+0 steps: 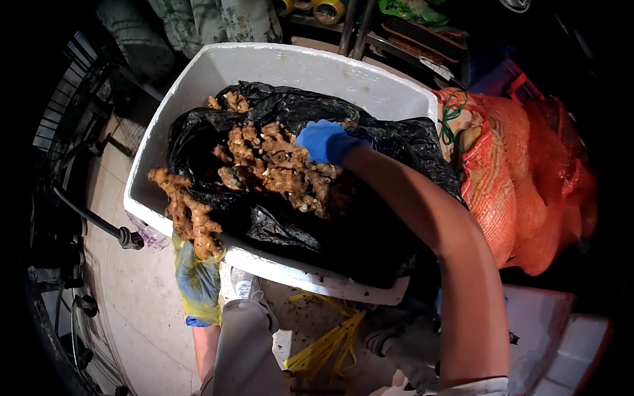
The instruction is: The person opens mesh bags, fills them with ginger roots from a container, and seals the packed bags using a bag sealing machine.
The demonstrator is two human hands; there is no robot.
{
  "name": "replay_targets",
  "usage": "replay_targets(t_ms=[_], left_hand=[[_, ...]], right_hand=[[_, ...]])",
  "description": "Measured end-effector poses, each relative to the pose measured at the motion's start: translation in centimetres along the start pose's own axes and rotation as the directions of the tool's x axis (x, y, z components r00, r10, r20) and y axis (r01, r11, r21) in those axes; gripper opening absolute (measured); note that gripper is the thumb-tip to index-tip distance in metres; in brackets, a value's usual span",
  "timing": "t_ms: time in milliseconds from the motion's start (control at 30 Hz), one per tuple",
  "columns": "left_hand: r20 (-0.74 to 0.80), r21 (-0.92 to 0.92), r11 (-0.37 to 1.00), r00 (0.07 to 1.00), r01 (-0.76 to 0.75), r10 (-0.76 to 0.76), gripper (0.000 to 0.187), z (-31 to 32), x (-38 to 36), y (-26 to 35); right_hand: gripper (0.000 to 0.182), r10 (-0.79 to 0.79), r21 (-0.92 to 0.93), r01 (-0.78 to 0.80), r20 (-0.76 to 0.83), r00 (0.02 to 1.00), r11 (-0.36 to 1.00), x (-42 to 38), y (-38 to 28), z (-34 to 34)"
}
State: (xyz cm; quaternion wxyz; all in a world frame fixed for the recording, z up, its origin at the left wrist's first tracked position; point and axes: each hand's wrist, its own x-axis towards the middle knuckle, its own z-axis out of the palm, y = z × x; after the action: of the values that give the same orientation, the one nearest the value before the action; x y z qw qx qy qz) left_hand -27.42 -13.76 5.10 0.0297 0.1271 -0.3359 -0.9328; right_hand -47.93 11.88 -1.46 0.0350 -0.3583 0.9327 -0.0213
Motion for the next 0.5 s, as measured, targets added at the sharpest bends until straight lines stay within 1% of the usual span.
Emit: replay_targets(t_ms=[33,100,133,167,200,233,267,300,333,367,433,467,500], left_hand=[[-0.003,0.005,1.000,1.000,0.000,0.000,0.044,-0.1,0.0,0.0],[0.020,0.018,0.999,0.999,-0.026,0.026,0.040,-0.3,0.2,-0.1],[0.014,0.020,0.999,1.000,-0.027,0.027,0.040,-0.5,0.2,-0.1],[0.030,0.027,0.999,0.999,-0.022,0.022,0.040,-0.6,0.2,-0.1],[0.049,0.034,0.999,0.999,-0.019,0.017,0.040,-0.6,0.3,-0.1],[0.047,0.034,0.999,0.999,-0.021,0.019,0.040,-0.5,0.3,-0.1],[0.043,0.011,1.000,0.999,-0.020,0.020,0.040,-0.4,0.4,-0.1],[0.039,-0.013,1.000,0.999,-0.021,0.021,0.040,-0.4,0.4,-0.1],[0.035,-0.014,1.000,0.999,-0.025,0.025,0.040,-0.4,0.4,0.0],[0.017,-0.005,1.000,1.000,-0.015,0.015,0.040,-0.5,0.3,0.0],[-0.004,0.005,1.000,1.000,-0.007,0.007,0.040,-0.7,0.3,0.1],[-0.001,0.001,1.000,1.000,-0.005,0.005,0.040,-0.6,0.3,0.1],[0.003,-0.003,1.000,1.000,-0.001,0.002,0.039,-0.6,0.3,0.1]], right_hand=[[0.019,-0.001,0.006,0.001,-0.001,1.000,1.000,0.5,0.0,0.3],[0.017,0.084,-0.053,-0.079,0.110,0.990,0.995,1.5,-0.3,-0.4],[0.017,0.119,0.080,-0.121,0.027,0.993,0.989,1.4,0.1,-1.2],[0.022,0.304,0.196,-0.329,0.147,0.941,0.924,1.7,-0.4,-3.6],[0.026,0.408,0.354,-0.469,0.236,0.882,0.809,1.9,0.4,-3.9],[0.031,0.483,0.482,-0.591,0.340,0.807,0.647,1.9,1.6,-4.0],[0.031,0.480,0.483,-0.588,0.340,0.809,0.649,1.8,2.6,-3.8],[0.034,0.493,0.577,-0.501,0.186,0.850,0.645,1.5,3.2,-3.7],[0.038,0.505,0.654,-0.397,0.027,0.863,0.644,1.4,3.7,-3.4],[0.038,0.500,0.654,-0.394,0.028,0.866,0.645,1.0,4.0,-3.0],[0.046,0.567,0.886,-0.271,0.012,0.823,0.375,-0.1,2.7,-3.9],[0.044,0.608,0.830,-0.312,-0.041,0.793,0.463,-0.2,2.1,-4.1],[0.044,0.606,0.832,-0.309,-0.041,0.795,0.461,0.1,2.1,-4.0]])
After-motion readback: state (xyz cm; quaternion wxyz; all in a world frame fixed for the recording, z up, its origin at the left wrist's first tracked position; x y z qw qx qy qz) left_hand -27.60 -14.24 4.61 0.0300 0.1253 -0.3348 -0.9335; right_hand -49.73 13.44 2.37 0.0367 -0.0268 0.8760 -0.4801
